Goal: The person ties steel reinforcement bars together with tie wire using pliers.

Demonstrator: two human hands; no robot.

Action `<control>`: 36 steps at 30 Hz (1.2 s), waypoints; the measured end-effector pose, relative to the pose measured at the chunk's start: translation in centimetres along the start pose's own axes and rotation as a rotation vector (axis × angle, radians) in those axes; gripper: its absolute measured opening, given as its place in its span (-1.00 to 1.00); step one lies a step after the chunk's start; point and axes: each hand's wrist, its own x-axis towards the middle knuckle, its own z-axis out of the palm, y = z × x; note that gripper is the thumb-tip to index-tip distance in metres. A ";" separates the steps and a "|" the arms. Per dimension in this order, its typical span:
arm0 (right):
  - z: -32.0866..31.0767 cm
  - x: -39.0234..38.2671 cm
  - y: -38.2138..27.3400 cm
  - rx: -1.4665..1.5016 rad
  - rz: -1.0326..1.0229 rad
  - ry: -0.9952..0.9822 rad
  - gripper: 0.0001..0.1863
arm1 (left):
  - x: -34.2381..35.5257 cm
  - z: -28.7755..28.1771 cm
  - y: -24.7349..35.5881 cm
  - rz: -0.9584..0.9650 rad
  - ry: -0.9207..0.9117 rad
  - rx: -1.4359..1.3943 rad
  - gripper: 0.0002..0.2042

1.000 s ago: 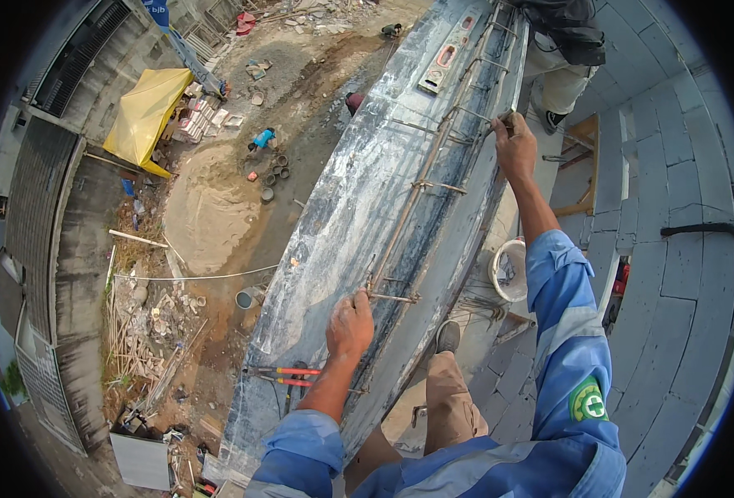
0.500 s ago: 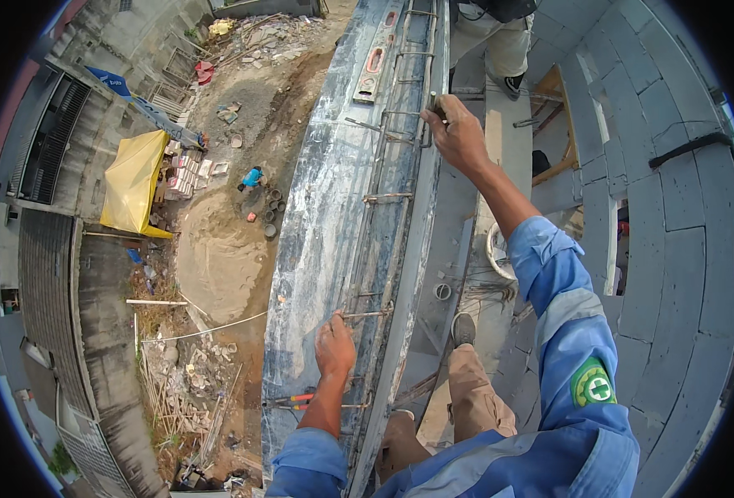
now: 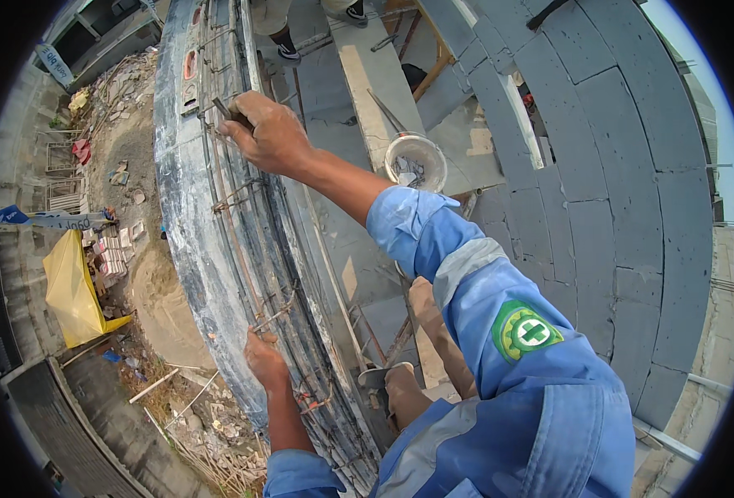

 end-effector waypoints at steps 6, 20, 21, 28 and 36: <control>1.0 -0.3 -0.3 0.048 -0.092 0.024 -0.77 | -0.1 0.4 -2.3 -0.156 -0.095 -0.045 -0.73; 4.6 0.2 -1.5 0.085 0.034 0.031 -0.75 | 0.1 -0.7 0.5 -0.147 -0.058 0.017 -0.66; 4.9 0.1 -1.9 0.126 0.121 -0.058 -0.73 | 0.2 -1.1 1.1 -0.160 -0.059 0.017 -0.66; 6.4 -2.9 -2.8 0.192 -0.212 -0.198 -0.79 | -0.3 -0.8 0.7 -0.167 -0.014 0.114 -0.74; 6.5 0.3 -2.2 0.138 -0.075 -0.111 -0.71 | -0.5 0.2 -0.5 -0.112 0.048 0.230 -0.67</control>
